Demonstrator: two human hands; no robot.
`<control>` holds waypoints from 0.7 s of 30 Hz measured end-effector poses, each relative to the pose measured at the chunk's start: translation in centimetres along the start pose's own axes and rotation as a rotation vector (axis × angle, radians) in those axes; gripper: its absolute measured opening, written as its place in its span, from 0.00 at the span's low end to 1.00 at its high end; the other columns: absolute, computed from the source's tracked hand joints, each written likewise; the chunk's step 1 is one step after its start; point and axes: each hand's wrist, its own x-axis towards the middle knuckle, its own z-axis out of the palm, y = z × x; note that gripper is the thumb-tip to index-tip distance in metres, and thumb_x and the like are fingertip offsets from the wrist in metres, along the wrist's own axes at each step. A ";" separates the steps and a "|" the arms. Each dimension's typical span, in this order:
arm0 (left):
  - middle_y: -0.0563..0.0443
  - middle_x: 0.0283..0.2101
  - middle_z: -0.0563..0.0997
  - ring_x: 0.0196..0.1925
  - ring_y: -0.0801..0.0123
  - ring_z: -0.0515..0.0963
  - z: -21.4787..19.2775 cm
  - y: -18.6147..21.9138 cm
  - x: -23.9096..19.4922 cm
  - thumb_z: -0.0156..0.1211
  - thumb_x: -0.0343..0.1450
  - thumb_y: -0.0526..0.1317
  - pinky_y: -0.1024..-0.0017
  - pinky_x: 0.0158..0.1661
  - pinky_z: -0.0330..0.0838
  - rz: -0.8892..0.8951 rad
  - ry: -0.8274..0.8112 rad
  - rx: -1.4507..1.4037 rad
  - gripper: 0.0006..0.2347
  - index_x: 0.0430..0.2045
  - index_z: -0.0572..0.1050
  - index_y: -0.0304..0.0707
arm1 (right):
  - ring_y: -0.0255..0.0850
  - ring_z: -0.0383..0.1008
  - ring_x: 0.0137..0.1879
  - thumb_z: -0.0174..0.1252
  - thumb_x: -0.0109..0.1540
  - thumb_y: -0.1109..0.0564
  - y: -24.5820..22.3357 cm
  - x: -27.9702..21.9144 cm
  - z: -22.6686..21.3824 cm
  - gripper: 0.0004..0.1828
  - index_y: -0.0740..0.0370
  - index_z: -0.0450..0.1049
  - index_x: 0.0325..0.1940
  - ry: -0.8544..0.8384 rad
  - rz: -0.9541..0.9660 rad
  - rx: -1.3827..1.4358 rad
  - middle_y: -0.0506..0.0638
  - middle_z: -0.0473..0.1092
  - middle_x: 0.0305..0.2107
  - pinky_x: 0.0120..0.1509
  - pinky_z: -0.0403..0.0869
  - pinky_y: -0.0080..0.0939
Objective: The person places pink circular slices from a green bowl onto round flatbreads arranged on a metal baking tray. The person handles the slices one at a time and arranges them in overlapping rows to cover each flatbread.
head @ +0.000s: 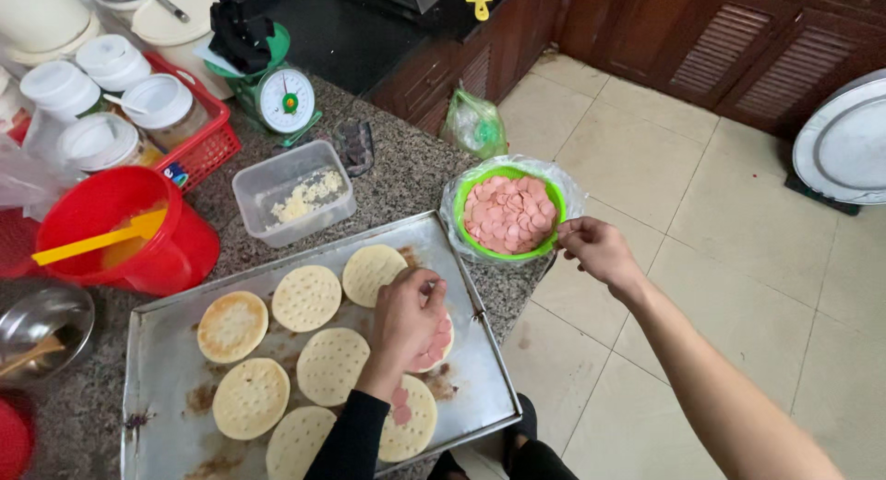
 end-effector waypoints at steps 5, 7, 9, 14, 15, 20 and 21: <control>0.44 0.32 0.84 0.35 0.51 0.84 2.3 2.2 1.9 0.65 0.68 0.40 0.57 0.38 0.74 0.201 0.051 0.042 0.06 0.30 0.81 0.37 | 0.49 0.80 0.42 0.64 0.59 0.50 -0.3 5.2 0.3 0.13 0.60 0.80 0.42 0.057 -0.371 -0.498 0.55 0.79 0.35 0.50 0.77 0.50; 0.43 0.33 0.85 0.35 0.51 0.84 2.9 2.8 2.7 0.65 0.68 0.39 0.57 0.38 0.74 0.202 0.061 0.046 0.06 0.31 0.81 0.37 | 0.54 0.79 0.44 0.63 0.60 0.49 -0.6 7.0 0.8 0.13 0.60 0.80 0.42 0.020 -0.460 -0.654 0.58 0.78 0.36 0.53 0.77 0.53; 0.43 0.36 0.85 0.36 0.52 0.85 3.3 3.3 3.2 0.64 0.67 0.39 0.59 0.38 0.76 0.161 0.039 0.020 0.07 0.34 0.81 0.37 | 0.55 0.79 0.46 0.60 0.63 0.50 -0.4 7.8 1.9 0.11 0.59 0.80 0.41 -0.004 -0.592 -0.808 0.59 0.78 0.36 0.56 0.78 0.52; 0.44 0.36 0.85 0.35 0.54 0.85 4.7 3.7 4.3 0.65 0.67 0.40 0.61 0.37 0.76 0.021 0.004 0.055 0.08 0.36 0.82 0.38 | 0.57 0.77 0.47 0.67 0.49 0.53 -0.7 9.9 3.2 0.24 0.59 0.76 0.48 -0.108 -0.693 -0.993 0.61 0.76 0.40 0.53 0.76 0.54; 0.45 0.36 0.85 0.35 0.55 0.85 5.0 3.8 4.4 0.65 0.68 0.41 0.61 0.36 0.76 -0.021 -0.002 0.056 0.08 0.36 0.82 0.38 | 0.55 0.77 0.48 0.67 0.52 0.52 -0.9 10.1 3.2 0.23 0.58 0.75 0.50 -0.159 -0.632 -1.031 0.61 0.75 0.41 0.54 0.76 0.53; 0.46 0.35 0.85 0.32 0.58 0.85 6.4 4.1 5.2 0.66 0.67 0.42 0.63 0.36 0.78 -0.046 0.038 0.045 0.10 0.38 0.81 0.40 | 0.53 0.80 0.47 0.63 0.56 0.54 -1.8 10.0 1.6 0.18 0.55 0.78 0.51 -0.277 -0.620 -0.860 0.56 0.79 0.37 0.54 0.77 0.52; 0.46 0.34 0.85 0.31 0.59 0.85 6.6 4.1 5.2 0.66 0.67 0.42 0.63 0.36 0.78 -0.046 0.040 0.033 0.10 0.38 0.81 0.40 | 0.53 0.81 0.46 0.62 0.58 0.54 -1.8 10.0 1.4 0.18 0.54 0.78 0.52 -0.288 -0.612 -0.824 0.57 0.79 0.37 0.53 0.77 0.52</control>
